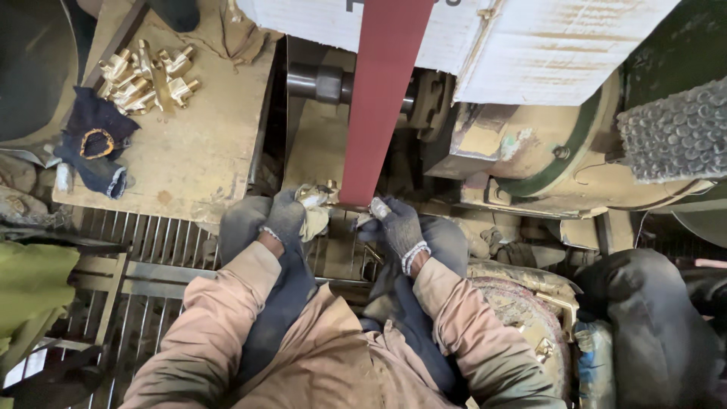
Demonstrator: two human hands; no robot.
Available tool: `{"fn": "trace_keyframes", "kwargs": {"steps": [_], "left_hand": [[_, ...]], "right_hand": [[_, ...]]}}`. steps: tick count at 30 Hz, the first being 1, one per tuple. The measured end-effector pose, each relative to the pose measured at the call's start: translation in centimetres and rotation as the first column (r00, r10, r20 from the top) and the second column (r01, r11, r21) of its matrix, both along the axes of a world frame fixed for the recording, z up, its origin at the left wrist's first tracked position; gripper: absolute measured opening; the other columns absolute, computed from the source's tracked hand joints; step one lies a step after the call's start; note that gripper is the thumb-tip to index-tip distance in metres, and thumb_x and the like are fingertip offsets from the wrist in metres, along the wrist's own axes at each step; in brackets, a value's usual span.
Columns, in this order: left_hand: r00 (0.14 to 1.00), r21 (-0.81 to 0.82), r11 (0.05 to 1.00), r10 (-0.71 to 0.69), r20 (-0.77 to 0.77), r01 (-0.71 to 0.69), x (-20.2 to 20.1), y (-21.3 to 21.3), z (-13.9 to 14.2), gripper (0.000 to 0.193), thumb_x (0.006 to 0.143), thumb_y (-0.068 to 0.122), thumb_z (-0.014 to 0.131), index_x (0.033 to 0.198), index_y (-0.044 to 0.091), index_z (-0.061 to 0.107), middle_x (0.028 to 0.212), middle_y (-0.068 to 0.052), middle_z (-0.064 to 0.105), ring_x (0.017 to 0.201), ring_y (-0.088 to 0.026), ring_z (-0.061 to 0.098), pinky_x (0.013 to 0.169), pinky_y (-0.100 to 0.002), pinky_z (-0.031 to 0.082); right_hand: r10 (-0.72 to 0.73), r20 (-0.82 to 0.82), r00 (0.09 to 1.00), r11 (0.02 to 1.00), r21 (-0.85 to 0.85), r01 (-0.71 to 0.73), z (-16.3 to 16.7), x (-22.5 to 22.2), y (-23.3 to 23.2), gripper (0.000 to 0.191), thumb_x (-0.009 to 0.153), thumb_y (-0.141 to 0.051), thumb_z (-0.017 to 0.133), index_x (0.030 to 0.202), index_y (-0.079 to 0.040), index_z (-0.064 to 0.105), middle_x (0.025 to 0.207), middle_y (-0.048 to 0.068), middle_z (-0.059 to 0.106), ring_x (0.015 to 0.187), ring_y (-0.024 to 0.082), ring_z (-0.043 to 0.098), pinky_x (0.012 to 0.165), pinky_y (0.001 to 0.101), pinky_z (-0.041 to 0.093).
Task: The person sits on the floor and uses a belt sander to smooth the edges of small brass-colored metal parts. They handle the parts one at a time, pressing them against the moving belt, then place the finished pieces on a nearby surface.
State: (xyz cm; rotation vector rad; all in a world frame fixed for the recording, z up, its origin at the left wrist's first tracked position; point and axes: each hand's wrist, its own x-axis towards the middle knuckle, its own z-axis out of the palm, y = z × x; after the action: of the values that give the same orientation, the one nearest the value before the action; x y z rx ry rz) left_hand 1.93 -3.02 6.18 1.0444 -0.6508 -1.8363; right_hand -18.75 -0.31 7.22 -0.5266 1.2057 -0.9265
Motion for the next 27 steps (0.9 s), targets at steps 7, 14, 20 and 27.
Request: {"fn": "trace_keyframes", "kwargs": {"steps": [7, 14, 20, 27], "left_hand": [[0.996, 0.019, 1.000, -0.021, -0.085, 0.023, 0.1, -0.2, -0.8, 0.012, 0.096, 0.004, 0.066, 0.094, -0.007, 0.061, 0.061, -0.013, 0.059, 0.043, -0.023, 0.057, 0.043, -0.036, 0.047], [0.993, -0.168, 0.984, -0.082, -0.084, 0.067, 1.7, 0.8, -0.9, 0.020, 0.090, 0.001, 0.066, 0.108, -0.005, 0.063, 0.078, -0.012, 0.066, 0.058, -0.022, 0.063, 0.053, -0.034, 0.051], [0.997, 0.096, 0.994, 0.054, -0.050, -0.049, 0.4, -0.5, -1.5, 0.018, 0.097, 0.007, 0.067, 0.099, -0.010, 0.062, 0.074, -0.018, 0.063, 0.053, -0.027, 0.063, 0.048, -0.040, 0.053], [0.984, 0.075, 0.997, 0.013, -0.176, 0.001, 1.4, 0.4, -1.0, 0.021, 0.089, 0.005, 0.065, 0.106, -0.008, 0.065, 0.082, -0.018, 0.069, 0.062, -0.028, 0.068, 0.056, -0.040, 0.057]], "right_hand": [[-0.038, -0.024, 0.999, 0.999, -0.033, 0.037, 0.3, 0.0, 0.4, 0.026, 0.099, -0.017, 0.064, 0.116, 0.003, 0.067, 0.093, 0.008, 0.069, 0.074, 0.014, 0.065, 0.064, 0.0336, 0.063], [-0.001, -0.285, 0.959, 0.922, -0.371, -0.109, 0.2, -0.3, 2.9, 0.030, 0.097, -0.013, 0.060, 0.122, 0.002, 0.069, 0.098, 0.009, 0.073, 0.082, 0.013, 0.069, 0.075, 0.0300, 0.061], [-0.049, -0.096, 0.994, 0.997, -0.068, 0.042, -1.1, 0.2, 0.2, 0.030, 0.101, -0.018, 0.066, 0.110, 0.010, 0.065, 0.086, 0.012, 0.069, 0.069, 0.018, 0.069, 0.060, 0.0355, 0.065], [0.033, -0.146, 0.989, 0.966, -0.249, -0.069, -0.1, 0.1, 2.0, 0.030, 0.096, -0.013, 0.063, 0.121, 0.002, 0.067, 0.096, 0.006, 0.073, 0.084, 0.011, 0.071, 0.074, 0.0289, 0.065]]}}
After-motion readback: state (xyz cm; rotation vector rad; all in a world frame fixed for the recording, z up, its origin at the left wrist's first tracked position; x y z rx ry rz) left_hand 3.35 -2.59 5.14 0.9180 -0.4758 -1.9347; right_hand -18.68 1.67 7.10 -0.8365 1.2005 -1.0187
